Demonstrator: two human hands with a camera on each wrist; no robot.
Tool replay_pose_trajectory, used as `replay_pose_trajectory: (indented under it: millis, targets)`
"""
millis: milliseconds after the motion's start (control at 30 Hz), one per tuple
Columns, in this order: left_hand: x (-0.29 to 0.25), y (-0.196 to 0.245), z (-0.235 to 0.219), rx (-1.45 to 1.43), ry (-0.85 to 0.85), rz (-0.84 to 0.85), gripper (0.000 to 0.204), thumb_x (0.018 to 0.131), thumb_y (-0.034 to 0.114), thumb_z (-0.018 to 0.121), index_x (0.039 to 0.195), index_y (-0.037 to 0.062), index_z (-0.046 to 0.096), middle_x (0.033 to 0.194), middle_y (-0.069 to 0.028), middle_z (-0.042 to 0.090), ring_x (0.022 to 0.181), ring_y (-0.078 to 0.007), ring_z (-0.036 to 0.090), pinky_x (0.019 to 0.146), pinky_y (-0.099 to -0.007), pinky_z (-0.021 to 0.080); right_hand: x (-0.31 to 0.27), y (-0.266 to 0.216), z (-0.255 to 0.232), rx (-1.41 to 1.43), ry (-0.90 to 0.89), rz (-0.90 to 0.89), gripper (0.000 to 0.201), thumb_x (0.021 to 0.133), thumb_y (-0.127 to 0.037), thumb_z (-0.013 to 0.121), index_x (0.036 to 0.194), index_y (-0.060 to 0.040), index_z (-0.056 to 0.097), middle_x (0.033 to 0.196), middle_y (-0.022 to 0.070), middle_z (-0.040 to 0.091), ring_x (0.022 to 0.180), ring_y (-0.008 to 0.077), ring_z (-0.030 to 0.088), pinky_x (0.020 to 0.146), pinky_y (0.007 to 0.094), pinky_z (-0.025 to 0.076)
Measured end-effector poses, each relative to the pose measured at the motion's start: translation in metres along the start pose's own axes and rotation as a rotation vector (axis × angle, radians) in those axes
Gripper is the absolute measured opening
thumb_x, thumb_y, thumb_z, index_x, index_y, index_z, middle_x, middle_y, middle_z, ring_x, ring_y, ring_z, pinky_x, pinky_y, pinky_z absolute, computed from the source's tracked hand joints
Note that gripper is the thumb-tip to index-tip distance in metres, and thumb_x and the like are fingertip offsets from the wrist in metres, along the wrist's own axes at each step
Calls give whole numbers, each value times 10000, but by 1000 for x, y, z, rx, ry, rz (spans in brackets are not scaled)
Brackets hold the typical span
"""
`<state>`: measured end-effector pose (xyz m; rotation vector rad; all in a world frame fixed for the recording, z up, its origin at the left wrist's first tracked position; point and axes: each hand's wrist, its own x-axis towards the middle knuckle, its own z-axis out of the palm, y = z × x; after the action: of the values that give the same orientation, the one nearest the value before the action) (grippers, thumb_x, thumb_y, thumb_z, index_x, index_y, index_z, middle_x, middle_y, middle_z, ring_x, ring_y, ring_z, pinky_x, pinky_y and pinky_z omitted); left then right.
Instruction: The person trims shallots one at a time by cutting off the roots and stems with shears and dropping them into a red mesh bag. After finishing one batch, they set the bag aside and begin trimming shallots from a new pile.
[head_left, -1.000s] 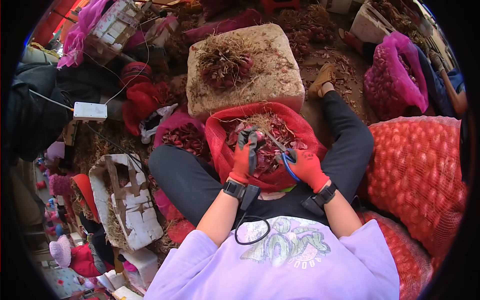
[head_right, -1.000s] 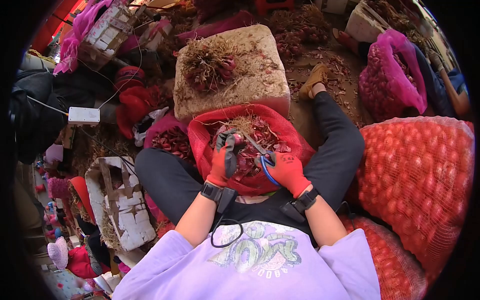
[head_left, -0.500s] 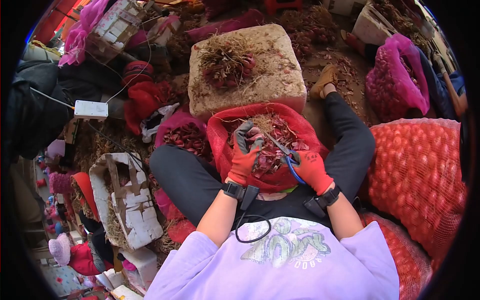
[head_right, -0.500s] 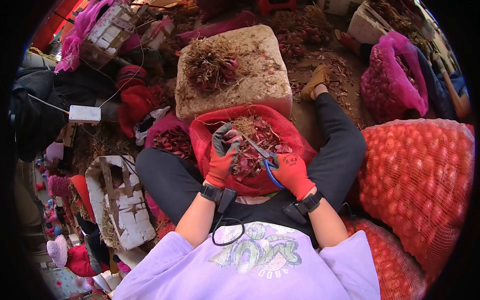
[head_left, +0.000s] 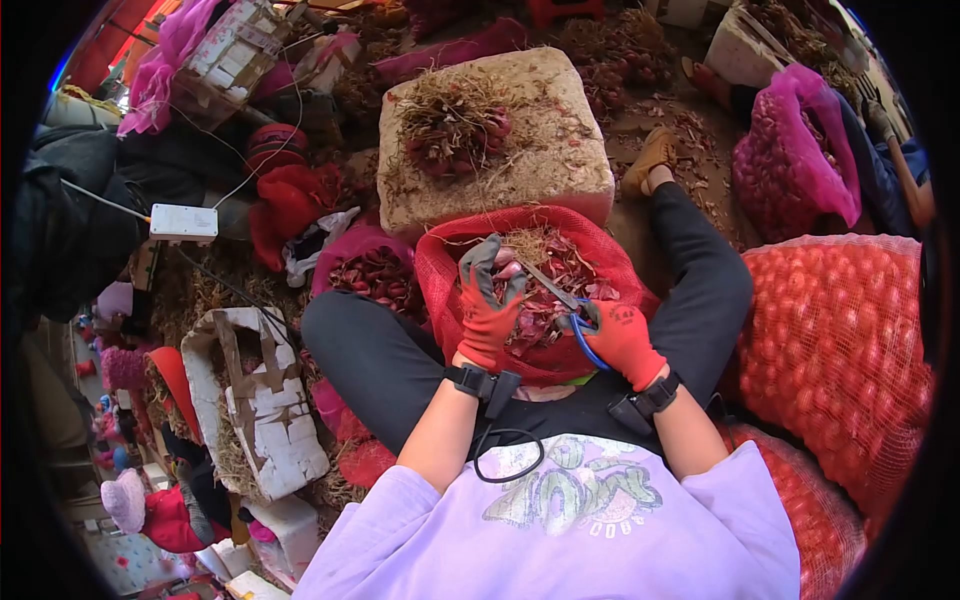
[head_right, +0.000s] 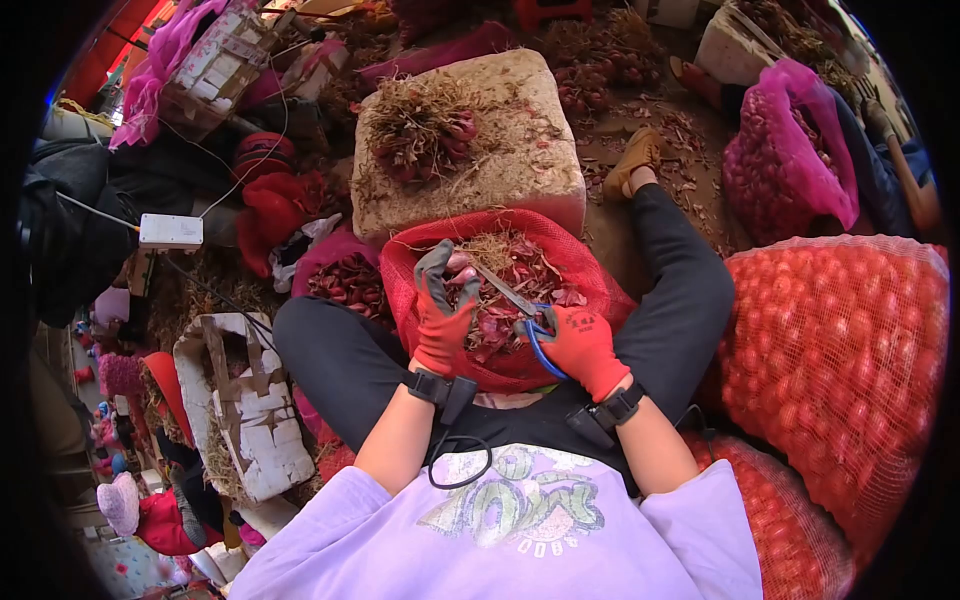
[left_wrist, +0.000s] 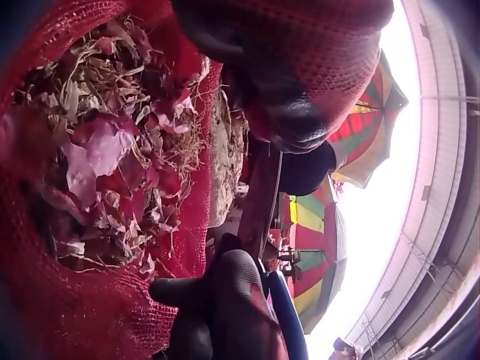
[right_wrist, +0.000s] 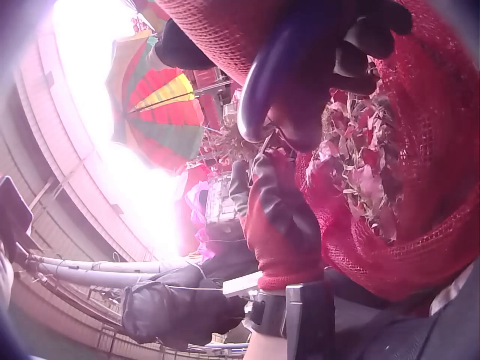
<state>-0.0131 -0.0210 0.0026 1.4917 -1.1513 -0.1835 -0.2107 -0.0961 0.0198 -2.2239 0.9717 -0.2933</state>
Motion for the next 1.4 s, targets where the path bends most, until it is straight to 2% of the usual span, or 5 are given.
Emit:
replay_pose_trajectory:
  millis: [133, 433, 467, 1167, 1400]
  targets:
    - [0, 3, 2, -34, 10, 19, 575, 789, -83, 597, 1300, 48, 369, 1203, -83, 446, 1038, -141, 490, 883, -264, 451, -1, 6, 4, -56, -13, -9, 335, 786, -392, 654, 806, -57, 639, 723, 158, 627, 672, 338, 603, 586, 411, 449]
    - [3, 6, 4, -789, 100, -465, 412, 885, 0, 543, 1267, 37, 395, 1134, -63, 498, 951, -113, 528, 820, -266, 478, -2, 10, 6, -210, 62, -50, 340, 793, -414, 614, 774, -76, 594, 695, 137, 615, 660, 316, 608, 586, 413, 460]
    - [2, 7, -5, -720, 55, -718, 401, 892, 10, 527, 1270, 29, 397, 1117, -87, 552, 943, -156, 587, 784, -288, 522, -2, 8, 2, -229, 81, -56, 312, 786, -387, 628, 777, -77, 592, 688, 138, 610, 652, 318, 605, 583, 413, 459]
    - [8, 20, -6, -843, 224, -809, 280, 889, 91, 580, 1159, 46, 521, 1092, -61, 596, 897, -164, 634, 713, -274, 535, -1, 10, 1, -158, 38, -39, 296, 770, -349, 653, 792, -56, 616, 709, 160, 621, 674, 332, 611, 606, 409, 468]
    - [0, -4, -17, -890, 2, -953, 340, 915, 258, 572, 1218, 124, 498, 1056, 33, 554, 900, -104, 571, 743, -267, 509, -2, 13, 5, -142, 31, -107, 305, 775, -350, 644, 800, -48, 612, 717, 148, 624, 682, 326, 612, 606, 406, 469]
